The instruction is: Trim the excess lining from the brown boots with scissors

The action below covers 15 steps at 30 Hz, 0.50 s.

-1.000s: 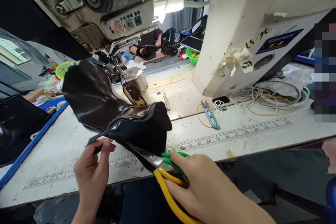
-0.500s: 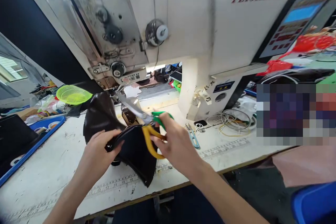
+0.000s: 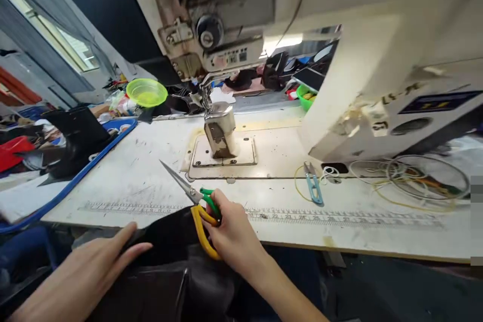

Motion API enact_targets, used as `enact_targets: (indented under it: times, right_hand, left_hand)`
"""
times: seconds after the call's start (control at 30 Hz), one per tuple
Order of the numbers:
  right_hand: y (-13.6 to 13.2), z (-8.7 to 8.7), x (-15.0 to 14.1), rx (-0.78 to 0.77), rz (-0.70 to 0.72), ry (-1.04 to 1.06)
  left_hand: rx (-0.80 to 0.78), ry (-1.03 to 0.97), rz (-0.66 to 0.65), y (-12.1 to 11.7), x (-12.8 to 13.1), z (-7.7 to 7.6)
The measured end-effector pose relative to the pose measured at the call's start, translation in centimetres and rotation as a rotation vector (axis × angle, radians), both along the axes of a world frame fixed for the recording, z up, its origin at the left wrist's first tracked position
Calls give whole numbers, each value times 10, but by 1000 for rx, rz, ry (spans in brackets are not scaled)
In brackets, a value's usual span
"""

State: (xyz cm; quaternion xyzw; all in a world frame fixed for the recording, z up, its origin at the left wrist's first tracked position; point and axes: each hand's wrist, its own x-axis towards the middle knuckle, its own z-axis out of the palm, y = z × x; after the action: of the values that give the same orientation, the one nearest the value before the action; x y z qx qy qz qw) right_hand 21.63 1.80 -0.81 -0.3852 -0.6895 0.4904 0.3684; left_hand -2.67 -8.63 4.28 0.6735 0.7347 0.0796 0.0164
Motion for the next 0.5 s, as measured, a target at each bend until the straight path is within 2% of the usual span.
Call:
enact_targets:
  times: [0.03,0.1,0.2,0.33,0.4,0.5]
  right_hand:
    - [-4,-5,2,-9,-4,-57]
    - [-7,-12,9,-17,-54,-182]
    - [-4,-17,25,-21,-171,-348]
    - [-6,-18,32,-28,-163,-533]
    - [-11,-18,30,-38,-135,-566]
    - [-14,-16,29,-77,-114,-542]
  left_hand:
    - [-129,78,-32,6,8,-8]
    - [-243,197,-64,25,24,-23]
    - [-201,221,-63,56,38,-36]
    - [-113,231,-102,76,49,-33]
    - [-101,176,-188,80,59,-34]
    - [-127,-69,-403,90,76,-47]
